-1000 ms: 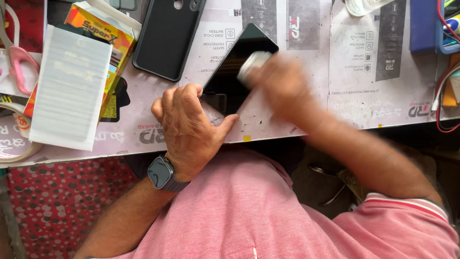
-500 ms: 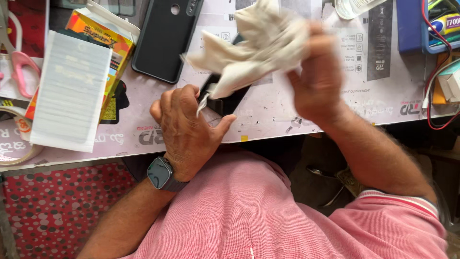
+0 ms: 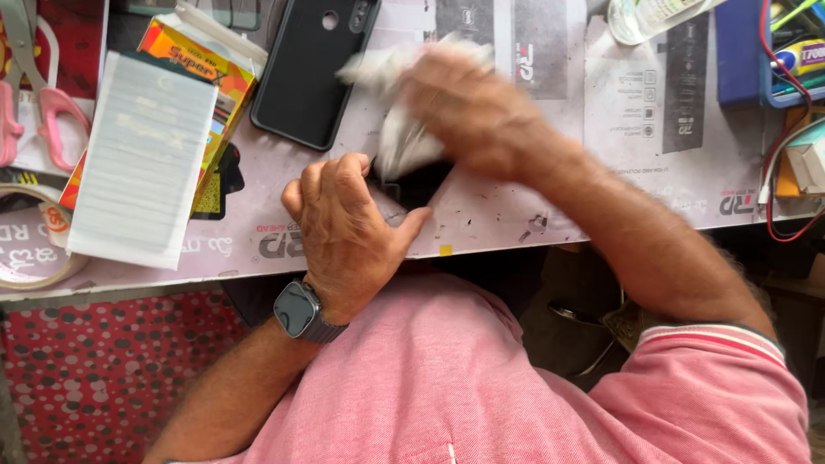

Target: The person removes a protective film from a smartphone screen, then cleans the screen and back with a spray bottle and a cloth. The person wipes the screen repeatedly, applies more spray, and continues wiping until the surface is clear. Finally, the person places a screen protector on the phone and smooths it down.

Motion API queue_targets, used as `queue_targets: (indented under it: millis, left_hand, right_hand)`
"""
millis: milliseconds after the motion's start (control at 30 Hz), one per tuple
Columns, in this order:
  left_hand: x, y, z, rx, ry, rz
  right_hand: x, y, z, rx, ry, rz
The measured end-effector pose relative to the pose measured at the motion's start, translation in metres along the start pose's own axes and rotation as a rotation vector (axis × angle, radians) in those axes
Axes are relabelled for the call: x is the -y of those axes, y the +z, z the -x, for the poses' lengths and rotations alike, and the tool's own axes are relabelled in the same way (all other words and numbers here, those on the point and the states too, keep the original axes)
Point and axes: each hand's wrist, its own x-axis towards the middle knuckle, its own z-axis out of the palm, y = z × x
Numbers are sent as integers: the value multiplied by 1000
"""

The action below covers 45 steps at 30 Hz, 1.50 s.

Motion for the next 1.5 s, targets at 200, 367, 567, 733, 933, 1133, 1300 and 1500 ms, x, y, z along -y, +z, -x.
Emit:
queue_targets:
  millis: [200,367,567,733,933,1133,1300,1500]
  left_hand:
    - [0,2,-1,-2,-8,20]
    - [3,2,2,-14,-5,20]
    - [-1,2,0,-19,-2,-3]
    - [0,4,-2,-18,-15,-6]
    - [1,6,0,-65,3,-20]
    - [-2,3,-2,-57,5,-6]
    - [-4,2,-1,-104,-8,-2]
    - [0,5,3,-59,-15,2]
  right_hand:
    - [45,33,32,-103,-235,115]
    - [5,50,36,30,35,142]
    - [4,36,46,-96,-70,40]
    - [34,44,44,-57,-118,-219]
    - [34,38,46,-93,-291,-173]
    - [24,36,53,-66,-327,-271]
    - [10,32,60,14,-344,-340]
    - [21,46,45,-46,-326,-228]
